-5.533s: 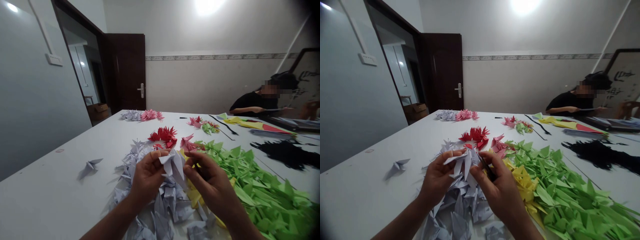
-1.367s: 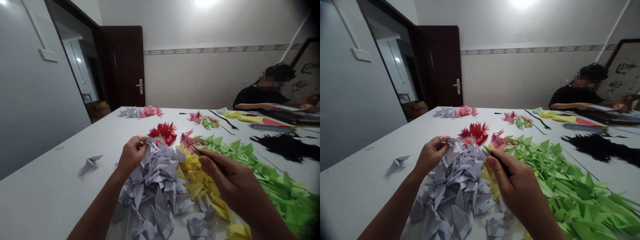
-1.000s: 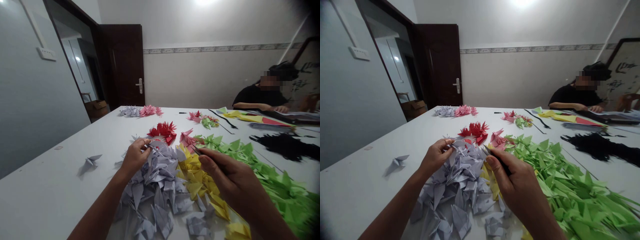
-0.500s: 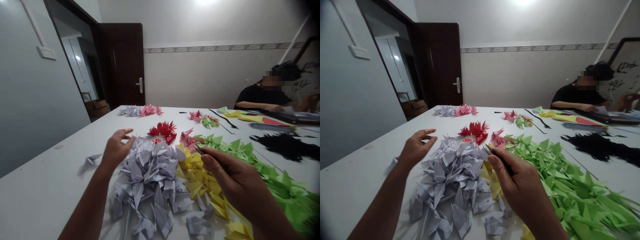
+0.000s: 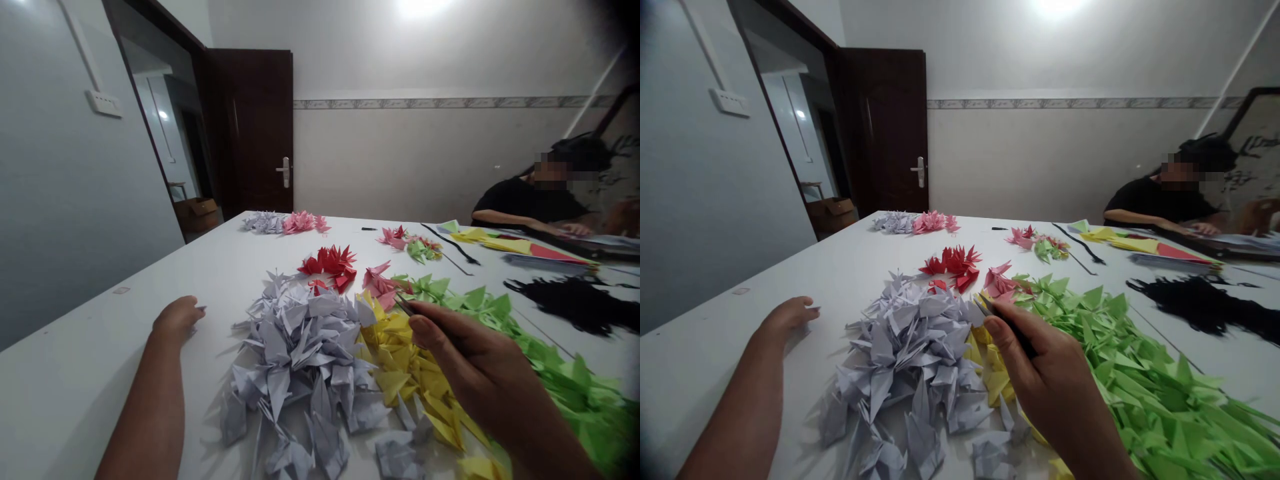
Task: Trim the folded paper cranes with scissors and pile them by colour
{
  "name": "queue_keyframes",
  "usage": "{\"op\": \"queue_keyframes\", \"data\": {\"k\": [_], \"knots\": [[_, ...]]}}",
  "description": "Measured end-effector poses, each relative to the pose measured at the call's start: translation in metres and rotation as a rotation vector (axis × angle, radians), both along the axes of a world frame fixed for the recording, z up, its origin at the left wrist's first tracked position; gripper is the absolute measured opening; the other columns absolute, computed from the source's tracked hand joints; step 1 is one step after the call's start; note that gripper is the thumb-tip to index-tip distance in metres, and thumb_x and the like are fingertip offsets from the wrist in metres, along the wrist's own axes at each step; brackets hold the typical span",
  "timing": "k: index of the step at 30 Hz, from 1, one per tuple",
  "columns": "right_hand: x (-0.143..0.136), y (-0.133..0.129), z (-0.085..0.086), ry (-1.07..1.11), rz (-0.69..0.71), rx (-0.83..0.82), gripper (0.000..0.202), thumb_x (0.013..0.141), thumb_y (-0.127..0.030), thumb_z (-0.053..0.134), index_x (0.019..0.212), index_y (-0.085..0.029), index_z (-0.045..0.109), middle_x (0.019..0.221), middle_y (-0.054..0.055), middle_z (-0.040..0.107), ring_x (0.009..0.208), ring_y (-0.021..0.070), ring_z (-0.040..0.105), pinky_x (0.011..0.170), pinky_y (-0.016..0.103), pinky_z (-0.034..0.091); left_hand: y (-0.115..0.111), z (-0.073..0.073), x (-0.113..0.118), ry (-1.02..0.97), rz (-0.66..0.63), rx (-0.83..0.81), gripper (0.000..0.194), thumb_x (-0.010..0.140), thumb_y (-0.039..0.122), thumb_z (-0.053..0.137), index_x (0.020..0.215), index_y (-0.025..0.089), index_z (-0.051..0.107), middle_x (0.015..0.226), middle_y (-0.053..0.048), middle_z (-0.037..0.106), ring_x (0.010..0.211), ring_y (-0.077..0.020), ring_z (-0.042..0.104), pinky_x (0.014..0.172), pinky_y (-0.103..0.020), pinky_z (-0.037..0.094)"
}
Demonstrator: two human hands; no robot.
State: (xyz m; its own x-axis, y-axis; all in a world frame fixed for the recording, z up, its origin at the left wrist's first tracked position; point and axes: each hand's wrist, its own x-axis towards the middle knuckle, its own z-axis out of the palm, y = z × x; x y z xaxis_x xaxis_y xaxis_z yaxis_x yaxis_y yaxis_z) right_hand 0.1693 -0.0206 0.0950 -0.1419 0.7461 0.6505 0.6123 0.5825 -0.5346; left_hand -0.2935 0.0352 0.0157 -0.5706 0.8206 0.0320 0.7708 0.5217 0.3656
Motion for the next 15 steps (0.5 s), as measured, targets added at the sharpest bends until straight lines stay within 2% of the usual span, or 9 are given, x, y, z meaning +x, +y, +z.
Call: {"op": "queue_keyframes", "data": {"k": [2,4,9,10,12,14,15], "knots": [[0.001,0.001,-0.001,-0.006,-0.014,-0.011,0.033,0.085,-0.041,0.052,0.096,-0.018,0.073,0.07,0.005,0.074,0.056,0.0167,0.069,0.053,0.023,0.056,0.003,-0.005,0.002,-0.029,0.01,-0.054,0.007,0.051,0.016,0.063,0.054,0.017,0.057,0.067,-0.011,0.066,0.074,-0.0297,0.064,0.067,-0.036,0.047],[0.002,0.002,-0.001,-0.012,-0.031,-0.018,0.035,0.084,-0.043,0.052,0.097,-0.018,0.073,0.07,0.005,0.074,0.056,0.0174,0.069,0.053,0.024,0.056,0.003,-0.007,0.005,-0.05,0.029,-0.079,0.009,0.048,0.013,0.062,0.047,0.017,0.054,0.057,-0.007,0.062,0.068,-0.0278,0.063,0.063,-0.033,0.045],[0.0,0.002,0.0,-0.007,-0.017,-0.019,0.035,0.085,-0.042,0.052,0.097,-0.018,0.073,0.072,0.006,0.074,0.056,0.0172,0.069,0.053,0.024,0.056,0.0,0.0,0.011,-0.092,0.094,0.027,0.004,0.047,0.014,0.061,0.049,0.017,0.059,0.051,-0.004,0.058,0.058,-0.0251,0.059,0.055,-0.03,0.04],[-0.001,0.001,0.0,-0.005,-0.007,-0.022,0.034,0.085,-0.042,0.051,0.097,-0.018,0.073,0.073,0.006,0.074,0.057,0.017,0.069,0.053,0.024,0.056,0.001,0.004,0.014,-0.102,0.098,0.074,0.004,0.05,0.017,0.062,0.054,0.017,0.062,0.054,-0.004,0.06,0.059,-0.0241,0.059,0.055,-0.029,0.04],[-0.003,0.001,-0.001,0.0,0.008,-0.028,0.032,0.086,-0.04,0.052,0.098,-0.019,0.073,0.074,0.005,0.074,0.059,0.0167,0.069,0.053,0.023,0.055,0.005,0.015,0.026,-0.118,0.086,0.201,0.018,0.059,0.028,0.061,0.072,0.017,0.068,0.066,-0.004,0.065,0.062,-0.0201,0.059,0.056,-0.027,0.04],[-0.006,0.0,-0.002,0.002,0.026,-0.017,0.031,0.086,-0.04,0.053,0.098,-0.019,0.072,0.077,0.005,0.075,0.06,0.0165,0.07,0.053,0.022,0.055,0.011,0.027,0.053,-0.225,0.032,0.411,0.033,0.066,0.04,0.059,0.09,0.019,0.067,0.081,-0.002,0.067,0.065,-0.0145,0.057,0.057,-0.023,0.04],[-0.009,-0.001,-0.003,-0.002,0.041,-0.01,0.03,0.086,-0.039,0.053,0.098,-0.019,0.072,0.078,0.005,0.075,0.061,0.0164,0.07,0.054,0.023,0.055,0.013,0.033,0.071,-0.397,-0.021,0.611,0.038,0.065,0.043,0.063,0.093,0.018,0.067,0.083,-0.002,0.067,0.063,-0.0124,0.055,0.055,-0.022,0.04]]}}
